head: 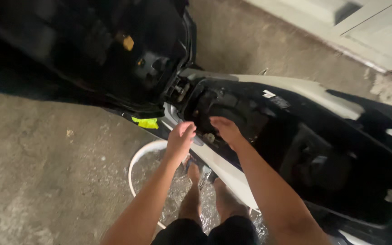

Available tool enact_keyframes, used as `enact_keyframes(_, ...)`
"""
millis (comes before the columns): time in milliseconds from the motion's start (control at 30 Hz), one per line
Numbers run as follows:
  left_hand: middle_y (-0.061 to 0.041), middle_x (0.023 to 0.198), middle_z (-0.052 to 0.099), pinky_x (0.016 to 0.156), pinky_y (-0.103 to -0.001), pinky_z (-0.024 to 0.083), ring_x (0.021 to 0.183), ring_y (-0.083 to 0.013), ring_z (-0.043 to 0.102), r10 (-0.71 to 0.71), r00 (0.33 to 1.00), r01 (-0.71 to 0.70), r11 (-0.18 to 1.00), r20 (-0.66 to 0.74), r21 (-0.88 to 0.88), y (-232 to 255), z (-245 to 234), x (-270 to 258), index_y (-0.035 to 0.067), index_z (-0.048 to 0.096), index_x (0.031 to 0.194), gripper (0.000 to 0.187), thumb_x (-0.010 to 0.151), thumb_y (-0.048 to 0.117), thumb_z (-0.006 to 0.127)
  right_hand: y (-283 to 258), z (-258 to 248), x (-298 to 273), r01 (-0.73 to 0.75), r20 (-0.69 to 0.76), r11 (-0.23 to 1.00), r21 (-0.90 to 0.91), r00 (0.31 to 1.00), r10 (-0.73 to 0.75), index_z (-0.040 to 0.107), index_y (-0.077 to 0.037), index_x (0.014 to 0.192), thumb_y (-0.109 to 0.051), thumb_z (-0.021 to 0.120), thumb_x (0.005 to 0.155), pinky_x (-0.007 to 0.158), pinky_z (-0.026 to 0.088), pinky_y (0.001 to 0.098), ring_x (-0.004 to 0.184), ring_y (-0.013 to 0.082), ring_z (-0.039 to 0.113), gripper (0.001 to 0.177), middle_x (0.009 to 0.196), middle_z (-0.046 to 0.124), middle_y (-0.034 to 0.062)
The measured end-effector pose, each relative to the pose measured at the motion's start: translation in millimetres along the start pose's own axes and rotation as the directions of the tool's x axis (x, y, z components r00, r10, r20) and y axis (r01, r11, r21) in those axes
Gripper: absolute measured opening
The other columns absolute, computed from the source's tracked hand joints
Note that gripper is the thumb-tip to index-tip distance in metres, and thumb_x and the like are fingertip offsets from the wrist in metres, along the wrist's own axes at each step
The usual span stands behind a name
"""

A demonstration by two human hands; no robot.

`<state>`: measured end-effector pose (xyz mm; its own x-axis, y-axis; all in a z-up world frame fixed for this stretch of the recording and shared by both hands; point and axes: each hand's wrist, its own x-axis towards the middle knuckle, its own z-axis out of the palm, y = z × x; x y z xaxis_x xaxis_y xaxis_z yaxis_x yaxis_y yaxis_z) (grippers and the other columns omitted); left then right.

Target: The person opens the motorcycle seat storage, removes a wallet and an extension cord to place them on a bench, and then handles various small components and items inside the compartment.

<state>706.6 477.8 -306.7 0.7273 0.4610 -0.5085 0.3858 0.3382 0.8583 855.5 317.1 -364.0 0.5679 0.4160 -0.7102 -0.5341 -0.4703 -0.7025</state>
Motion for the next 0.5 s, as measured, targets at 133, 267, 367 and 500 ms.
enact_keyframes(133, -0.013, 0.122, 0.072, 0.082, -0.033, 0.056, 0.106, -0.0217, 0.070, 0.006, 0.999, -0.006, 1.000, -0.040, -0.004, 0.5, 1.2, 25.4, 0.002, 0.062, 0.131, 0.050, 0.098, 0.039, 0.062, 3.0, 33.0, 46.9, -0.035, 0.052, 0.999, 0.026, 0.998, 0.033, 0.067, -0.017, 0.135, -0.033, 0.067, 0.091, 0.097, 0.048, 0.0356, 0.119, 0.0205, 0.061, 0.047, 0.130, 0.069, 0.0044)
enact_keyframes(267, -0.012, 0.124, 0.072, 0.083, -0.033, 0.057, 0.108, -0.0214, 0.071, -0.059, 0.993, 0.055, 0.998, -0.099, -0.044, 4.3, -1.9, 42.5, 0.002, 0.061, 0.132, 0.050, 0.098, 0.038, 0.059, 12.0, 51.1, 83.1, -0.029, -0.014, 1.000, 0.010, 0.999, 0.029, 0.068, -0.015, 0.134, -0.030, 0.071, 0.089, 0.097, 0.049, 0.0354, 0.114, 0.0194, 0.065, 0.048, 0.125, 0.072, 0.0081)
enact_keyframes(367, -0.012, 0.125, 0.071, 0.085, -0.034, 0.056, 0.109, -0.0218, 0.070, -0.092, 0.989, 0.086, 0.995, -0.112, -0.058, 2.8, -6.1, 45.8, 0.002, 0.061, 0.133, 0.049, 0.098, 0.037, 0.059, 16.0, 58.5, 97.2, -0.014, -0.094, 0.997, 0.076, 0.995, 0.021, 0.074, -0.008, 0.126, -0.025, 0.069, 0.091, 0.085, 0.053, 0.0354, 0.097, 0.0192, 0.068, 0.039, 0.118, 0.075, 0.0117)
enact_keyframes(500, -0.012, 0.127, 0.071, 0.088, -0.034, 0.057, 0.111, -0.0219, 0.070, -0.078, 0.990, 0.075, 0.997, -0.116, -0.023, 3.3, -8.7, 46.3, 0.003, 0.061, 0.133, 0.048, 0.099, 0.035, 0.058, 1.6, 42.9, 97.0, 0.038, -0.208, 0.956, 0.292, 0.978, 0.025, 0.076, -0.003, 0.116, -0.014, 0.063, 0.092, 0.065, 0.060, 0.0343, 0.072, 0.0203, 0.069, 0.030, 0.101, 0.077, 0.0073)
